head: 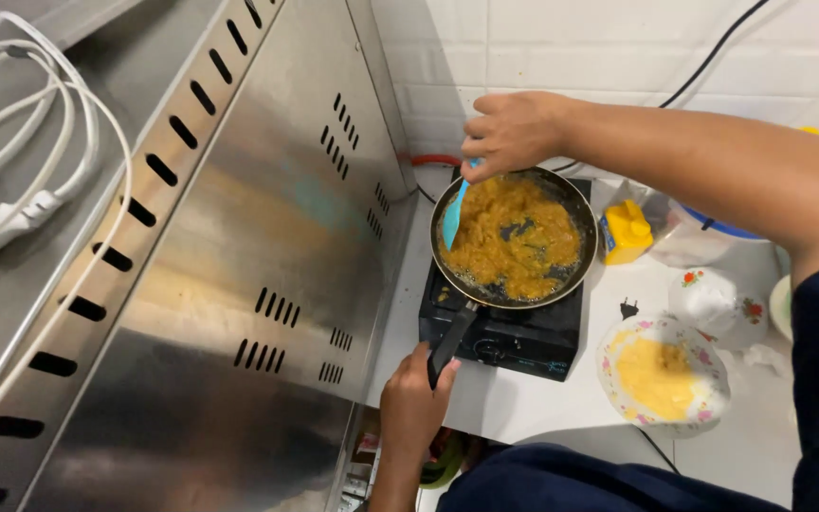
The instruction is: Stirring a thick yellow paste in a frying pan on an electric stove using a spatula
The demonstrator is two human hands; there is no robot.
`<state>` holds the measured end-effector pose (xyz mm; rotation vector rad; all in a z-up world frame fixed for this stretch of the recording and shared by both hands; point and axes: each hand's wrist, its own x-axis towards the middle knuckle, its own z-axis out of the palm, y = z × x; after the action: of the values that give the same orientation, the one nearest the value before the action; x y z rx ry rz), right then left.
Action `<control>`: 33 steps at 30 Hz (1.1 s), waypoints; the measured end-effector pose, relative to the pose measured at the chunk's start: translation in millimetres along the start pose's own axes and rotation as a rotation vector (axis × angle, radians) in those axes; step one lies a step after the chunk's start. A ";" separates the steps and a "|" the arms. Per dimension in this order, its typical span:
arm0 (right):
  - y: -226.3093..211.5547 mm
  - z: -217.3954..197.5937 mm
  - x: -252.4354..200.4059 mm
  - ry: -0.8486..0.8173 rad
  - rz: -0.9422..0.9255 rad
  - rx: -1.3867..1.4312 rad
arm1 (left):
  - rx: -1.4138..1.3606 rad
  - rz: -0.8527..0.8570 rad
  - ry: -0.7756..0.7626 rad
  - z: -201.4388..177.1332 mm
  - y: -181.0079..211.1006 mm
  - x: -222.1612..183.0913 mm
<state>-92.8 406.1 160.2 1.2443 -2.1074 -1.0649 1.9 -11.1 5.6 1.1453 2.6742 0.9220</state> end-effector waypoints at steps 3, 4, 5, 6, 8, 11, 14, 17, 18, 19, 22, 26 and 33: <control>5.4 35.2 3.9 0.009 -0.033 0.011 | 0.103 0.069 0.027 8.8 -10.1 0.4; 5.8 42.7 0.4 0.014 -0.035 0.012 | 0.104 0.064 0.029 9.7 -11.4 1.6; 5.7 50.3 -3.2 0.050 -0.006 0.032 | 0.113 0.081 0.050 11.0 -12.6 2.4; 2.7 57.3 -7.1 0.085 0.024 0.056 | 0.121 0.096 0.068 12.6 -13.6 0.9; -1.5 60.4 -20.8 -0.117 0.046 0.062 | 0.123 0.103 0.069 11.6 -13.2 3.3; -20.3 72.9 -57.1 -0.392 0.163 0.074 | 0.155 0.145 0.101 14.9 -15.8 1.8; -35.0 43.6 -76.7 -0.657 0.351 0.147 | 0.216 0.194 0.161 19.6 -18.3 1.6; -53.9 1.2 -87.7 -1.011 0.537 0.272 | 0.263 0.202 0.198 19.2 -10.8 -2.3; -59.4 -10.8 -91.4 -1.165 0.634 0.321 | 0.285 0.200 0.215 17.4 -7.8 -2.0; -61.0 -32.1 -83.3 -1.173 0.637 0.326 | 0.281 0.206 0.208 18.3 -6.0 -3.7; -68.5 -92.2 -62.7 -1.469 0.771 0.498 | 0.288 0.146 0.177 22.1 0.3 -5.9; -80.9 -150.0 -26.2 -1.654 0.861 0.858 | 0.227 0.066 0.170 31.0 6.8 -10.5; -201.5 -50.6 -37.4 -1.302 0.862 1.221 | 0.213 0.040 0.130 20.9 35.1 -13.8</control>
<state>64.7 361.5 27.0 -0.5272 -3.8978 0.0824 40.3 8.6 6.3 1.2223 2.9237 0.7562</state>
